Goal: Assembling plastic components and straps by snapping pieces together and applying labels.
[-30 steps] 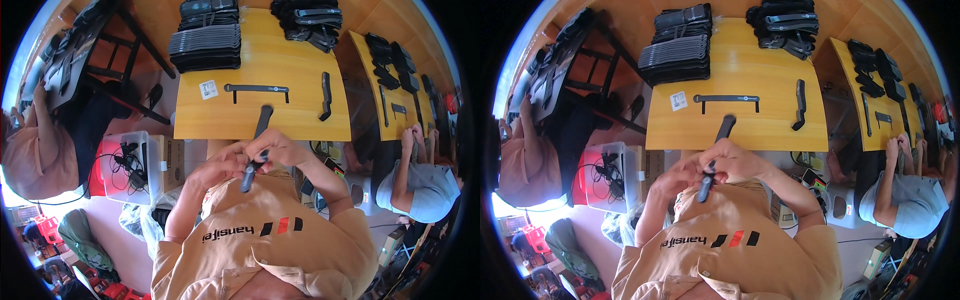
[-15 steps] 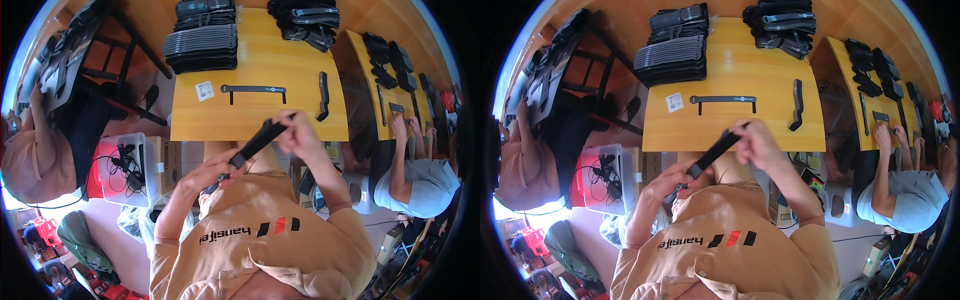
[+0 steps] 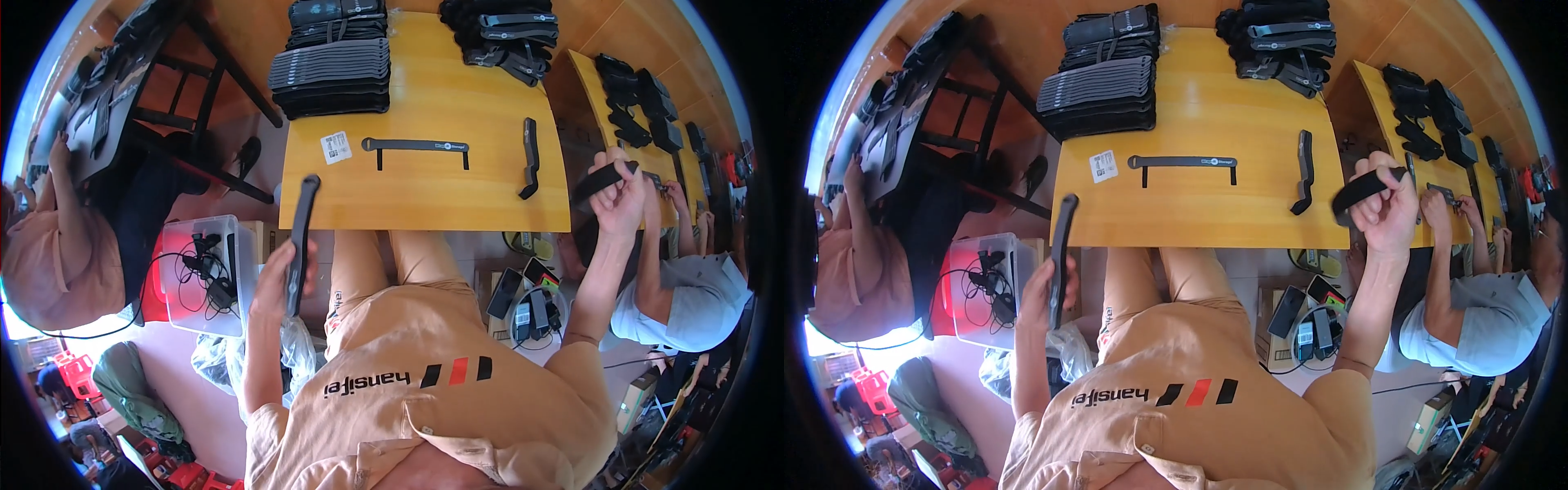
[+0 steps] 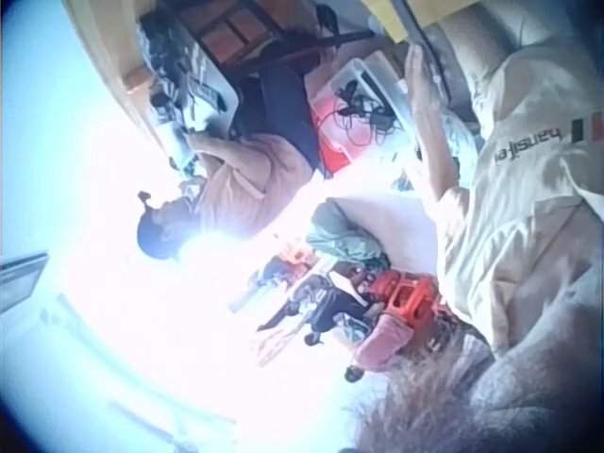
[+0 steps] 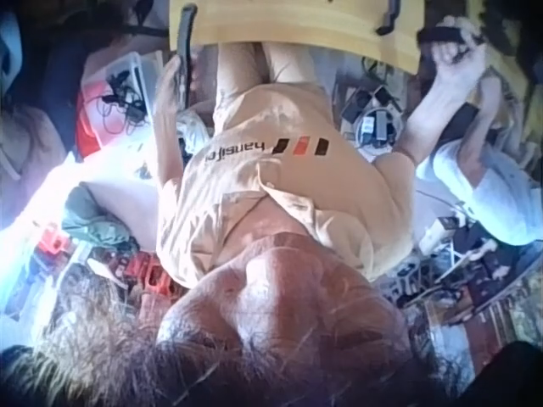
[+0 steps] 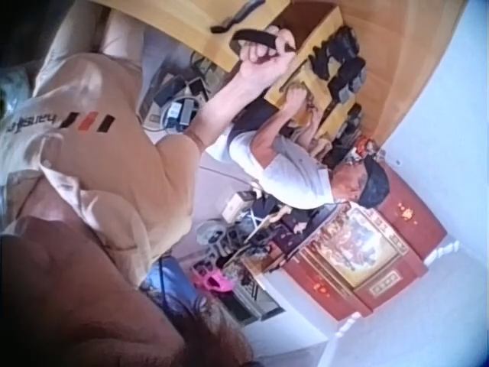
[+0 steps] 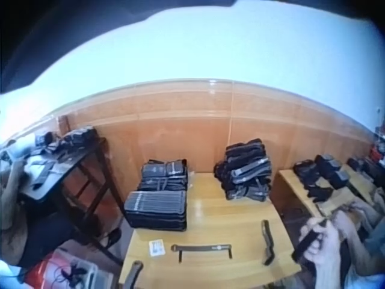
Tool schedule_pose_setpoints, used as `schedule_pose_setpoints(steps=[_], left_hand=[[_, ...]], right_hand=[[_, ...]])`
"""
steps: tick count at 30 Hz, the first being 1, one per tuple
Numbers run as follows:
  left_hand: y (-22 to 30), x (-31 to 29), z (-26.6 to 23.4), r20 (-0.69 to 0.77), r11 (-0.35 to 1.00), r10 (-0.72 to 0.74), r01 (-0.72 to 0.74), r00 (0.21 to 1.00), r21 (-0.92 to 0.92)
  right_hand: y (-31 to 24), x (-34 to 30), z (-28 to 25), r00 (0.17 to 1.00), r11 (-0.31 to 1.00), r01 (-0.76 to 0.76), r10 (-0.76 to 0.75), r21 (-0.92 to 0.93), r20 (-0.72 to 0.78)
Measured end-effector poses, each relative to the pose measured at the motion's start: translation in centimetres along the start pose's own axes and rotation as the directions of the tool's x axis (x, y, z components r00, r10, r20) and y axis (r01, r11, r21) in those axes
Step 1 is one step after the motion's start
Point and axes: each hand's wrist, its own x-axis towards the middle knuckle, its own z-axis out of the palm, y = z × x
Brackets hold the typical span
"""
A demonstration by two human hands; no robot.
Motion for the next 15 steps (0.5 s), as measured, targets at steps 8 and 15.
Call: schedule_pose_setpoints(steps=[8, 15], left_hand=[[-0.5, 8.2, -0.7, -0.534, 0.883, 0.448, -0.263, 0.717, 0.388], [-2.2, 11.5, -2.0, -0.547, 0.76, 0.567, -0.136, 0.616, 0.636]], right_hand=[[1.3, -1.2, 3.9, 0.91, 0.059, 0.414, -0.003, -0.909, 0.414], [2.3, -1.2, 3.2, 0.908, -0.116, 0.325, -0.239, -0.939, 0.344]])
